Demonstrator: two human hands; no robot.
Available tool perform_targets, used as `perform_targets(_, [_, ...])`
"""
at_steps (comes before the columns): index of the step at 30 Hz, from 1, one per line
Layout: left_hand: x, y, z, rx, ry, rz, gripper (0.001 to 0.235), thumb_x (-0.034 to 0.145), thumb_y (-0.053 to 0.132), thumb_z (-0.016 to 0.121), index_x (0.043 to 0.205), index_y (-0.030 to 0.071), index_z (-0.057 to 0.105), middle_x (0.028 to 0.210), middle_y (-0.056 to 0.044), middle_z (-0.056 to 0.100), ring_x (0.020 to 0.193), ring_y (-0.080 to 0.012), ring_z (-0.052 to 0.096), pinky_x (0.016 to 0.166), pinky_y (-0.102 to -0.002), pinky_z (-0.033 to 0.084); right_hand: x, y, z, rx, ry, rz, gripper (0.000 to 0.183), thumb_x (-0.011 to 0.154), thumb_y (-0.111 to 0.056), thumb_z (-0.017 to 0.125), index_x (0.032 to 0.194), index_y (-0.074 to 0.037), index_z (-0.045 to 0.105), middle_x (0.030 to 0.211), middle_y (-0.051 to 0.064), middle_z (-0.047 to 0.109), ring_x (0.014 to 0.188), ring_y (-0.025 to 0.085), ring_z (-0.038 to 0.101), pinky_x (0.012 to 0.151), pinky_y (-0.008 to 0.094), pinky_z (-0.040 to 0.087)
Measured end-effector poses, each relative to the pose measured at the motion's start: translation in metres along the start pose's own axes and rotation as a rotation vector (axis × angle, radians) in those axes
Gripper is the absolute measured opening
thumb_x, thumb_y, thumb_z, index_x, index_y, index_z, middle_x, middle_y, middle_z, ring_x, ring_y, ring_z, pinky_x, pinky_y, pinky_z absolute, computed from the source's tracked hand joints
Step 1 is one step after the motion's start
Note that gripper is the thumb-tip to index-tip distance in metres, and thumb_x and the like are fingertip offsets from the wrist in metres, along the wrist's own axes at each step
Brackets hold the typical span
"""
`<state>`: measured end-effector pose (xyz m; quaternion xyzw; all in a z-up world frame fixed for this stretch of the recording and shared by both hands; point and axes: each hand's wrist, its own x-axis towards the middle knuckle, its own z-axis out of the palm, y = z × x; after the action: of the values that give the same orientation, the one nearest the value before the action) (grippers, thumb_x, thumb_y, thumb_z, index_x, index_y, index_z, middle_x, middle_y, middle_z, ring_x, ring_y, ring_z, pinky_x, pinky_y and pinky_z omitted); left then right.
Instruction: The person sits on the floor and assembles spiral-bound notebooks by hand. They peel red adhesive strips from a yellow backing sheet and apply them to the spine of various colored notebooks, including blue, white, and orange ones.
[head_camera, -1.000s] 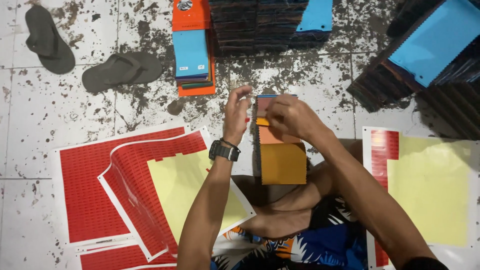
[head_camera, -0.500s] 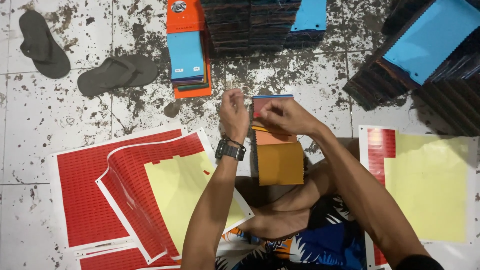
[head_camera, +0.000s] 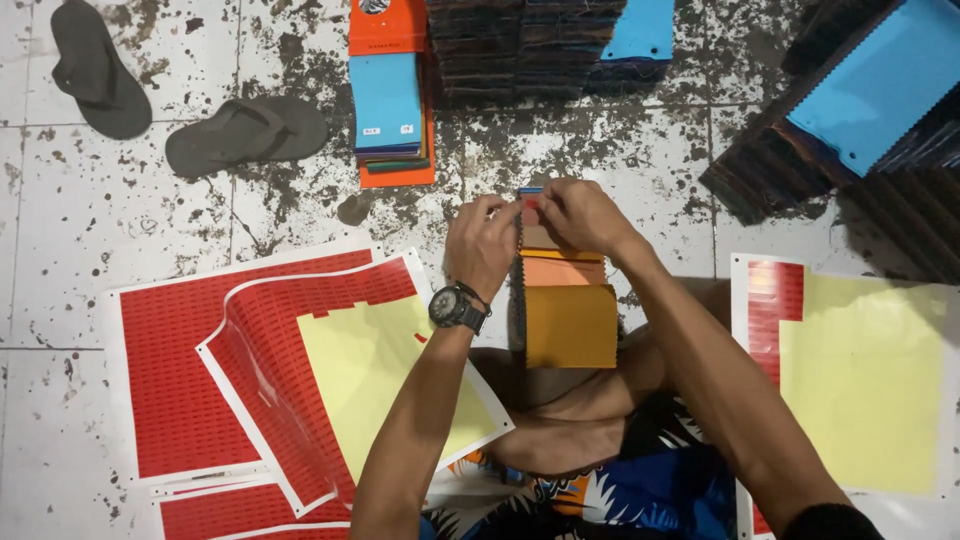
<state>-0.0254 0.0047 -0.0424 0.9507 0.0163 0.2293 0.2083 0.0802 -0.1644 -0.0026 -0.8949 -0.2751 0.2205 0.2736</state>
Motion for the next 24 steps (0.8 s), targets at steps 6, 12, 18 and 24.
perform_targets(6, [0.008, 0.016, -0.022, 0.262, 0.015, 0.134, 0.025, 0.095, 0.010, 0.055, 0.105, 0.028, 0.069, 0.109, 0.000, 0.055, 0.102, -0.0275, 0.061, 0.075, -0.042, 0.053, 0.000, -0.011, 0.008, -0.076, 0.070, 0.037, 0.022, 0.096, -0.025, 0.062, 0.096, -0.008, 0.076, 0.091, 0.018, 0.074, 0.092, 0.040, 0.073, 0.077, 0.049, 0.059])
perform_targets(12, [0.010, 0.018, -0.022, 0.262, -0.093, 0.110, 0.027, 0.096, 0.011, 0.058, 0.113, 0.027, 0.070, 0.114, -0.001, 0.054, 0.106, -0.0282, 0.060, 0.080, -0.044, 0.054, -0.005, -0.005, -0.002, -0.429, 0.341, -0.086, 0.026, 0.086, -0.022, 0.079, 0.111, -0.018, 0.075, 0.103, 0.011, 0.069, 0.096, 0.035, 0.072, 0.074, 0.045, 0.061])
perform_targets(18, [0.007, 0.016, -0.012, 0.080, -0.108, 0.008, 0.033, 0.093, 0.006, 0.058, 0.122, 0.020, 0.066, 0.116, -0.004, 0.054, 0.110, -0.0340, 0.062, 0.082, -0.048, 0.057, -0.012, 0.005, 0.003, -0.512, 0.562, -0.295, 0.013, 0.078, -0.026, 0.088, 0.080, -0.021, 0.077, 0.082, -0.001, 0.064, 0.081, 0.021, 0.066, 0.070, 0.036, 0.056])
perform_targets(24, [0.012, 0.014, -0.016, -0.022, -0.042, -0.075, 0.035, 0.089, 0.004, 0.056, 0.118, 0.020, 0.066, 0.113, 0.000, 0.056, 0.105, -0.0299, 0.065, 0.078, -0.045, 0.057, 0.002, 0.026, 0.027, -0.529, 0.732, -0.505, 0.012, 0.083, -0.021, 0.082, 0.078, -0.017, 0.072, 0.081, 0.000, 0.058, 0.081, 0.022, 0.060, 0.069, 0.038, 0.051])
